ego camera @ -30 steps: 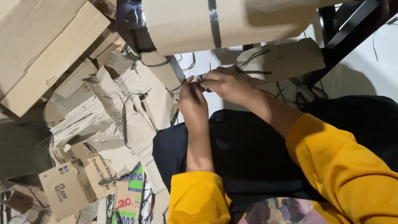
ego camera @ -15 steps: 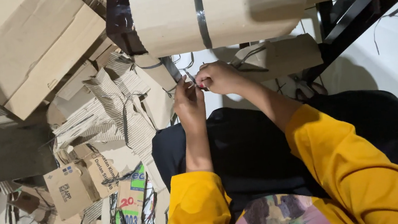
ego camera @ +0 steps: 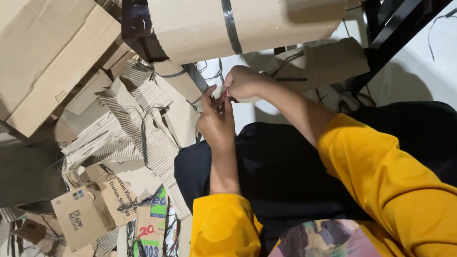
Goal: The person sits on the floor and ties black cords around cylindrical cardboard rolls. They pick up cords, wrap them around the rolls, and tie knots to secure them. The person handles multiple rolls and cords throughout the clip.
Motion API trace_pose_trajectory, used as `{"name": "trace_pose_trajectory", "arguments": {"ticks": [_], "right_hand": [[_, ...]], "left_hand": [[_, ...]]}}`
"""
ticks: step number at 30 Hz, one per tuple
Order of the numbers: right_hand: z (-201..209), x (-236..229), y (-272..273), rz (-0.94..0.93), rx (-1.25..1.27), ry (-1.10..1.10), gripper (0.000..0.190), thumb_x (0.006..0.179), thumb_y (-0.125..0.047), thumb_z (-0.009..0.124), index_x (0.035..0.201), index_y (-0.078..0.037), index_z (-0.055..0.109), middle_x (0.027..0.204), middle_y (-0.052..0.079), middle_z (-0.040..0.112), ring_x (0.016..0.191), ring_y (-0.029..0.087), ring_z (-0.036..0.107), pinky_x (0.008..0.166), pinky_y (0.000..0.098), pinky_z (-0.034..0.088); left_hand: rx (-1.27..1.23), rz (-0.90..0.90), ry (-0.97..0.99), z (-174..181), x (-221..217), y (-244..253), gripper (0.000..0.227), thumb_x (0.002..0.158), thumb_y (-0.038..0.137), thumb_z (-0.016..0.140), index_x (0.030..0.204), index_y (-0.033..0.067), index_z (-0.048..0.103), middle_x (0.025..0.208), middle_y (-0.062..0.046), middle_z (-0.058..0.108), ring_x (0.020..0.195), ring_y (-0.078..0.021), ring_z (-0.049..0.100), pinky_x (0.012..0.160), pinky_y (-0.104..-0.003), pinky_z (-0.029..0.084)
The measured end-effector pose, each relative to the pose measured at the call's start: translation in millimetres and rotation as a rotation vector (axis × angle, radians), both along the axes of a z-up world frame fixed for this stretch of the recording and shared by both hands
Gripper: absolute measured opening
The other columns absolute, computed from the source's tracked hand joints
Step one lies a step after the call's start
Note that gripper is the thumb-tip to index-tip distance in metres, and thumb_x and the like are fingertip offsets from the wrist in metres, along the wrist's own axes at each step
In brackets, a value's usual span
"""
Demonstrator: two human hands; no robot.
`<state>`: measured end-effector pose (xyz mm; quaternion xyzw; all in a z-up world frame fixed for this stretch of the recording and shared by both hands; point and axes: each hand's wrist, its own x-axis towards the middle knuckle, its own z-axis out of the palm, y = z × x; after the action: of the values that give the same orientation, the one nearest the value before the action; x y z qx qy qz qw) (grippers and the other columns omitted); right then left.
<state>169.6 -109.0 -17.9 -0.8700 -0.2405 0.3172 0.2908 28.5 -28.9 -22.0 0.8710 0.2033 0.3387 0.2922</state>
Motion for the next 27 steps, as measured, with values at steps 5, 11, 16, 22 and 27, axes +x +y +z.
{"name": "trace_pose_trajectory", "arguments": {"ticks": [5,11,16,22,27], "right_hand": [[-11.6,-4.0,2.9,-0.07,-0.014,-0.025,0.015,0.084,-0.036,0.073,0.096,-0.031,0.081,0.093,-0.001,0.078,0.1,0.025,0.075,0.085,0.0411,0.057],[-38.3,-5.0,-2.2,-0.239,0.261,-0.191,0.018,0.091,-0.01,0.064,0.098,-0.02,0.078,0.099,0.006,0.077,0.105,0.032,0.072,0.089,0.0446,0.056],[-48.9,-6.6,1.2,-0.174,0.431,-0.602,0.013,0.091,0.0,0.07,0.094,-0.012,0.073,0.088,0.008,0.068,0.09,0.033,0.072,0.078,0.0459,0.058],[-16.7,-14.3,-58.3,-0.213,0.76,-0.645,0.044,0.086,0.007,0.075,0.124,-0.015,0.07,0.079,0.011,0.065,0.072,0.033,0.07,0.062,0.0372,0.058],[-40.7,-26.3,-206.7,-0.205,0.74,-0.338,0.028,0.094,-0.011,0.068,0.121,-0.006,0.071,0.101,0.019,0.068,0.098,0.036,0.071,0.086,0.0495,0.059]], "left_hand": [[0.014,0.005,0.018,-6.7,0.1,1.3,0.033,0.083,0.016,0.077,0.112,0.0208,0.062,0.079,0.0,0.079,0.069,-0.0218,0.077,0.065,-0.036,0.06],[0.029,-0.004,-0.022,-21.0,-0.3,5.8,0.036,0.072,0.014,0.075,0.101,0.0204,0.054,0.063,0.001,0.069,0.06,-0.0323,0.069,0.069,-0.043,0.057],[-0.053,-0.135,-0.029,-9.0,-2.7,3.8,0.027,0.067,0.002,0.071,0.084,0.0129,0.053,0.054,-0.003,0.061,0.052,-0.0351,0.066,0.058,-0.039,0.055],[0.006,-0.196,0.071,0.6,-26.4,-7.8,0.036,0.077,0.009,0.08,0.1,0.0176,0.053,0.075,-0.003,0.075,0.069,-0.0319,0.072,0.069,-0.041,0.057],[-0.039,-0.371,0.285,-0.8,-34.5,-38.0,0.04,0.083,0.008,0.077,0.111,0.0153,0.05,0.082,-0.004,0.077,0.077,-0.0282,0.076,0.071,-0.042,0.059]]}}
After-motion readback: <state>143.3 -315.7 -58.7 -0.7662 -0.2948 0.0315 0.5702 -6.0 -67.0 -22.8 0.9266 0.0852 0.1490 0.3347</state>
